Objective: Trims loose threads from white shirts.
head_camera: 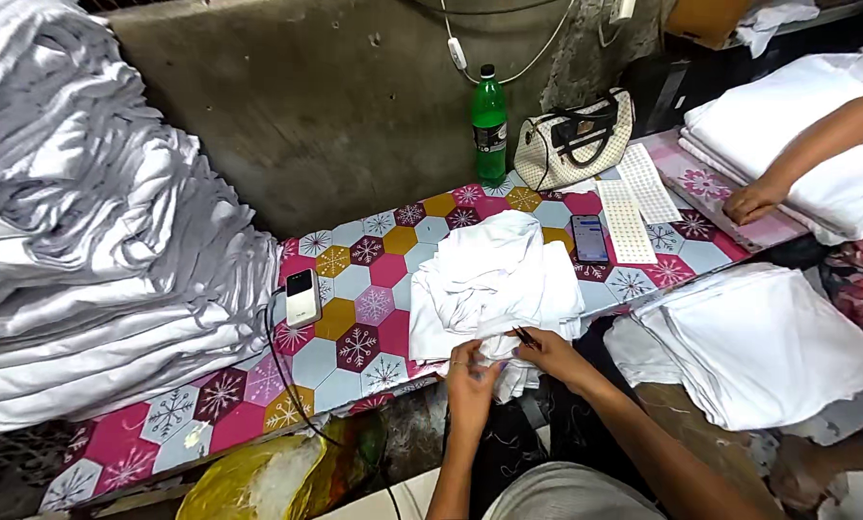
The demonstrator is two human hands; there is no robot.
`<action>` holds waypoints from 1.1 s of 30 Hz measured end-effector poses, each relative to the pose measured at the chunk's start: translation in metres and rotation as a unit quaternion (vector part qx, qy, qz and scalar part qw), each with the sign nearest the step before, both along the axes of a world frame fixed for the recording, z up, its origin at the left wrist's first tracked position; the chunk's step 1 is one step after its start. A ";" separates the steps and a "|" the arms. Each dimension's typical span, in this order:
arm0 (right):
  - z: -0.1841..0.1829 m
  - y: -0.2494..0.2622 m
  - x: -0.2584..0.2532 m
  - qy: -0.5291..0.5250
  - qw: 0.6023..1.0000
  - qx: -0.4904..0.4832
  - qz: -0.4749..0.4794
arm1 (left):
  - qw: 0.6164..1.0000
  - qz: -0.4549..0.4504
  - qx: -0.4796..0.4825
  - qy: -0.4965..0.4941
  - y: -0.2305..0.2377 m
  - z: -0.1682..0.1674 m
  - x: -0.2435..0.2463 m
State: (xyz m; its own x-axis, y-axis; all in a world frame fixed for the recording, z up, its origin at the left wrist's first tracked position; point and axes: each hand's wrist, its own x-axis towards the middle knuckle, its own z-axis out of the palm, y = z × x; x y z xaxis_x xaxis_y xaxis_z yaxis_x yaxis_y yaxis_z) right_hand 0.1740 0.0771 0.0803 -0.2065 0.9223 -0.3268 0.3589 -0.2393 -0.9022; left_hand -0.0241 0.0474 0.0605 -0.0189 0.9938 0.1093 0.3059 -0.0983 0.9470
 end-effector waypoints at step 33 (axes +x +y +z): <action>-0.015 -0.009 0.001 -0.122 0.984 0.099 -0.082 | 0.956 0.032 0.217 0.196 0.008 -0.054 0.047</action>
